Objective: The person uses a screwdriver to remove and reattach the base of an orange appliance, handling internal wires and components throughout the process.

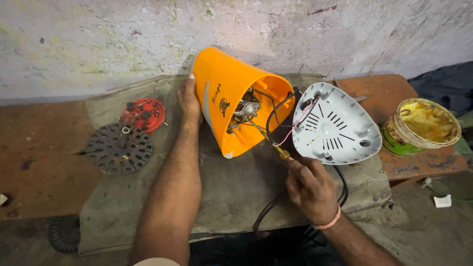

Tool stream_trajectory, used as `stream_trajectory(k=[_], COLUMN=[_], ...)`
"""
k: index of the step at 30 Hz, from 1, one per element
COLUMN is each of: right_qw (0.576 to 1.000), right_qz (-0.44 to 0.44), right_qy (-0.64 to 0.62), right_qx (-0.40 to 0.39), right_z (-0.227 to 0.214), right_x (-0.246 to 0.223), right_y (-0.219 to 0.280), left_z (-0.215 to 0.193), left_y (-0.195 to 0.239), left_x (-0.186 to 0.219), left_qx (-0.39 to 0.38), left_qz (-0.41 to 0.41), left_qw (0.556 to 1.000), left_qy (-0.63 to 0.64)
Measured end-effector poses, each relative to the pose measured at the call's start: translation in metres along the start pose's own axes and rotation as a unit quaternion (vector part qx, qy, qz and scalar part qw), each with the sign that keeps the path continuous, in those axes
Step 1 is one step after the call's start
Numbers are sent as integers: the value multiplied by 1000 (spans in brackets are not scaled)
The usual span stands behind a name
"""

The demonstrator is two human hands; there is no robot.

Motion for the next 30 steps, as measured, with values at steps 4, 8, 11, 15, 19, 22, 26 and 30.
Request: stream_trajectory(k=[4, 8, 11, 15, 19, 22, 26, 30], right_qw=[1000, 1000, 1000, 986, 996, 989, 964, 933], right_qz=[2, -4, 5, 134, 55, -103, -155, -204], right_qy=[0, -8, -8, -82, -24, 78, 136, 198], right_qx=[-8, -16, -19, -52, -60, -67, -168, -221], right_z=[3, 3, 0, 1, -5, -3, 9, 19], right_x=[1, 1, 3, 27, 18, -8, -7, -3], right_y=[-1, -2, -5, -13, -22, -22, -22, -18], left_z=[-2, 2, 4, 2, 2, 1, 1, 3], left_y=[1, 5, 6, 4, 4, 3, 4, 5], left_x=[3, 7, 7, 6, 1, 3, 1, 5], left_qx=[21, 5, -3, 1, 5, 5, 13, 12], left_qz=[-12, -5, -5, 4, -4, -5, -38, -59], left_qw=[999, 1000, 1000, 1000, 1000, 1000, 999, 998], left_qy=[-25, -8, 6, 6, 3, 18, 10, -3])
Point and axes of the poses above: each hand's wrist, its own y-axis away from the middle knuckle, its own z-axis out of the palm, x = y × z, the point moved 8 cm from there along -y, towards the middle knuckle, and after that the axes turned 3 degrees about x, right-handed, at the moved point
